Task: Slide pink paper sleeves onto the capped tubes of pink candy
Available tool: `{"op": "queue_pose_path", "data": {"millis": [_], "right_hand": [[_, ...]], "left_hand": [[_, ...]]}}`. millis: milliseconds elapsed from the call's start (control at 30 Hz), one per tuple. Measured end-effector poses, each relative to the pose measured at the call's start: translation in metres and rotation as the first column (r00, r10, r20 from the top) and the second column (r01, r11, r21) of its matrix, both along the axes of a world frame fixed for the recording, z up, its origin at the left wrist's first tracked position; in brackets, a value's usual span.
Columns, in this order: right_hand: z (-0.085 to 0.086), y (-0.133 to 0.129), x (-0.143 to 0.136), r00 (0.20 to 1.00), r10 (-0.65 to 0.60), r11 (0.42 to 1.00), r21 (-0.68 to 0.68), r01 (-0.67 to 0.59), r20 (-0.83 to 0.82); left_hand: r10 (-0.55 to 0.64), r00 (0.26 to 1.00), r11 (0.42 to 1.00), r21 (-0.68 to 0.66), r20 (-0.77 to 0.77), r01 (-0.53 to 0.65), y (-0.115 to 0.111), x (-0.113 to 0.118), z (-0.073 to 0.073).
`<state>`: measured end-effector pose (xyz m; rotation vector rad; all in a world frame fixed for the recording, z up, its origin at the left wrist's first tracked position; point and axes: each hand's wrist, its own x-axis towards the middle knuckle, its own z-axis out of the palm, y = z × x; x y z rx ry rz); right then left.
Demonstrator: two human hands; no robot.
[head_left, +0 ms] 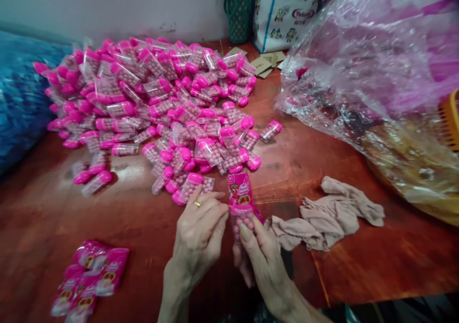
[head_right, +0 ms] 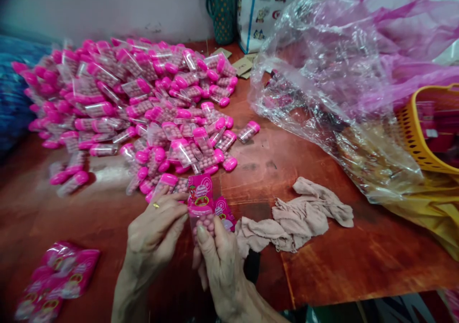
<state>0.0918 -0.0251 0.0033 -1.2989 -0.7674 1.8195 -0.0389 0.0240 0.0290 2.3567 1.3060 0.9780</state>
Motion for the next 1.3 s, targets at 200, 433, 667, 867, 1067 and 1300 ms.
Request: {"op": "queue_pose_path", "data": {"millis": [200,433,667,867,1067,1300], "right_hand": [[0.0,0.001,0.003,0.982,-0.049,0.997,-0.071,0.036,-0.184],[-0.002,-0.002,0.009,0.903,-0.063,0.98,-0.195,-0.024,-0.424],[0.005,-0.003,0.015,0.674,-0.058,0.963,-0.218,-0.155,-0.736],[0.006,-0.003,0.017,0.649,-0.07,0.954,-0.242,-0.179,-0.758],[0.006,-0.007,0.009,0.772,-0.068,0.974,-0.21,-0.086,-0.632],[0.019,-0.006,0.007,0.918,0.043,0.975,-0.183,-0.124,-0.394]], "left_hand": [[0.137,0.987,0.99,-0.005,0.088,-0.138,-0.011,0.012,-0.011],[0.097,0.971,0.982,-0.179,0.22,-0.057,-0.011,0.009,-0.001],[0.07,0.966,0.963,-0.269,0.248,-0.001,0.003,0.003,0.013],[0.099,0.964,0.957,-0.291,0.248,-0.024,0.002,0.005,0.007],[0.062,0.99,0.974,-0.225,0.127,-0.032,-0.005,0.011,0.004],[0.56,0.749,0.71,-0.672,0.355,-0.212,-0.025,0.007,0.005]]}}
